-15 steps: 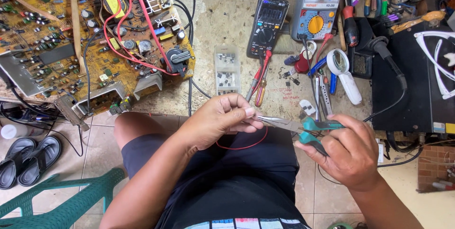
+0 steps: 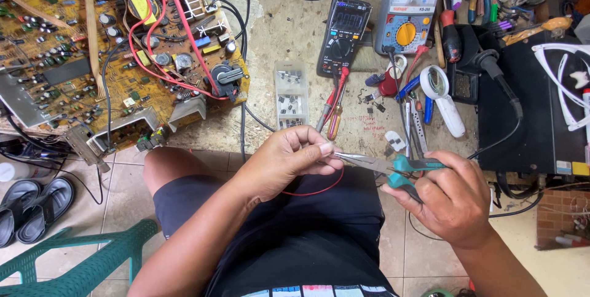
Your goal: Repairing a television circuit board by soldering components and testing with a multimeter
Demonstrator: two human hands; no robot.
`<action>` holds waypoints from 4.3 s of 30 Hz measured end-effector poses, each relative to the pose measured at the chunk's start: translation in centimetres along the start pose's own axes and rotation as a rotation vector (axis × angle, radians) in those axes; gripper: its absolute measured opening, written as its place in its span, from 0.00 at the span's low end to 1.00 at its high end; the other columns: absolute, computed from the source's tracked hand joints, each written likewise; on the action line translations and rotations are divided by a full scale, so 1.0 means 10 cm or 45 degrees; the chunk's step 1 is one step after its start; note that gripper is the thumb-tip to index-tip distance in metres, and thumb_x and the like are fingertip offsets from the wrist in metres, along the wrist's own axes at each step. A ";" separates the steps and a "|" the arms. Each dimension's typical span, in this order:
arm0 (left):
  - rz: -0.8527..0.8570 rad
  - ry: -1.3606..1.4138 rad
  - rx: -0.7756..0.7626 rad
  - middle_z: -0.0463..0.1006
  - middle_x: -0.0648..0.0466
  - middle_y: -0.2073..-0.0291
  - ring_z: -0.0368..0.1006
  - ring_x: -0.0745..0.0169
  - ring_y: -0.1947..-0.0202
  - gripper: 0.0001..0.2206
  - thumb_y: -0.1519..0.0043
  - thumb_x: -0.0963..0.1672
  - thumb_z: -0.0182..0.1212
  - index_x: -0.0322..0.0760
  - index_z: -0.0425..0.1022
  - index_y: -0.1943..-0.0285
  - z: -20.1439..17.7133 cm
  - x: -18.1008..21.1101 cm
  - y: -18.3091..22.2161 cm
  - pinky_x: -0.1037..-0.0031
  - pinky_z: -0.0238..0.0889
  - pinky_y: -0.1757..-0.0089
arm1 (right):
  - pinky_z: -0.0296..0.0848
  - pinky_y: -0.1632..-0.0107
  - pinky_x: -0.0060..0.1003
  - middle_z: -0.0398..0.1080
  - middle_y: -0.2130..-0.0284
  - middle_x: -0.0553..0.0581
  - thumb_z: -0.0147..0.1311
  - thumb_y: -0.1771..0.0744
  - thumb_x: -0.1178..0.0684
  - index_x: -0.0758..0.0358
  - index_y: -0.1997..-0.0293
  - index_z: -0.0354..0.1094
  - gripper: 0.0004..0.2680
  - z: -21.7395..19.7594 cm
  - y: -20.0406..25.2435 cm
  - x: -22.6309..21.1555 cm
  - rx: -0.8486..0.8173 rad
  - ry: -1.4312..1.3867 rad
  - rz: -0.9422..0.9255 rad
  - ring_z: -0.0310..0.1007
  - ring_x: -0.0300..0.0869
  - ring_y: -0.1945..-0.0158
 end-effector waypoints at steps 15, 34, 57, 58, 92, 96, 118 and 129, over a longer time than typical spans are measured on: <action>0.002 0.089 0.003 0.84 0.39 0.61 0.83 0.53 0.56 0.06 0.37 0.42 0.64 0.33 0.75 0.57 -0.02 -0.18 -0.08 0.73 0.79 0.53 | 0.72 0.66 0.46 0.65 0.77 0.57 0.73 0.37 0.46 0.63 0.77 0.64 0.17 0.05 0.03 0.07 -0.014 -0.126 -0.092 0.74 0.60 0.64; 0.548 0.144 0.148 0.81 0.41 0.60 0.84 0.46 0.60 0.08 0.36 0.40 0.64 0.29 0.76 0.51 0.04 -0.46 -0.16 0.70 0.82 0.58 | 0.78 0.51 0.51 0.68 0.74 0.58 0.70 0.38 0.47 0.66 0.76 0.66 0.15 0.09 -0.04 -0.04 0.054 -0.291 0.138 0.73 0.58 0.63; 0.380 0.104 0.131 0.83 0.39 0.61 0.84 0.46 0.59 0.11 0.36 0.41 0.63 0.27 0.77 0.49 0.02 -0.43 -0.14 0.71 0.81 0.57 | 0.76 0.56 0.52 0.68 0.72 0.60 0.72 0.37 0.45 0.65 0.74 0.68 0.16 0.05 0.03 -0.04 0.063 -0.154 0.117 0.75 0.62 0.59; 0.381 0.117 0.134 0.83 0.39 0.61 0.84 0.45 0.59 0.11 0.37 0.42 0.64 0.27 0.77 0.49 0.02 -0.44 -0.14 0.70 0.81 0.57 | 0.76 0.55 0.51 0.68 0.71 0.59 0.71 0.37 0.45 0.65 0.73 0.69 0.15 0.05 0.04 -0.04 0.065 -0.147 0.121 0.75 0.62 0.58; 0.401 0.093 0.084 0.82 0.39 0.65 0.84 0.46 0.60 0.06 0.36 0.40 0.63 0.29 0.77 0.53 -0.02 -0.47 -0.17 0.69 0.82 0.57 | 0.75 0.56 0.50 0.67 0.72 0.58 0.69 0.36 0.44 0.64 0.74 0.68 0.15 0.03 0.05 -0.07 0.029 -0.081 0.090 0.75 0.62 0.59; 0.426 0.096 0.089 0.81 0.40 0.63 0.84 0.45 0.60 0.06 0.36 0.40 0.63 0.29 0.77 0.53 0.00 -0.47 -0.15 0.69 0.82 0.57 | 0.74 0.61 0.49 0.67 0.72 0.58 0.71 0.36 0.44 0.63 0.74 0.67 0.16 0.06 0.07 -0.04 0.036 -0.073 0.064 0.76 0.61 0.60; 0.344 0.180 0.116 0.83 0.35 0.54 0.84 0.46 0.55 0.05 0.35 0.41 0.61 0.33 0.75 0.53 -0.09 -0.49 -0.11 0.72 0.79 0.56 | 0.73 0.49 0.54 0.71 0.69 0.66 0.61 0.34 0.51 0.70 0.71 0.64 0.12 0.27 0.61 -0.13 0.200 -0.282 0.628 0.74 0.62 0.55; 0.335 -0.024 0.082 0.81 0.38 0.61 0.81 0.50 0.63 0.07 0.36 0.42 0.63 0.33 0.72 0.55 -0.25 -0.50 0.02 0.66 0.78 0.58 | 0.60 0.62 0.38 0.63 0.74 0.52 0.52 0.27 0.53 0.64 0.66 0.63 0.09 0.30 1.76 -0.55 0.305 -0.336 1.819 0.60 0.40 0.69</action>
Point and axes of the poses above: each hand's wrist, its own y-axis away from the middle knuckle, its own z-axis out of the palm, x = y × z, the point moved 2 cm from there along -y, towards the middle knuckle
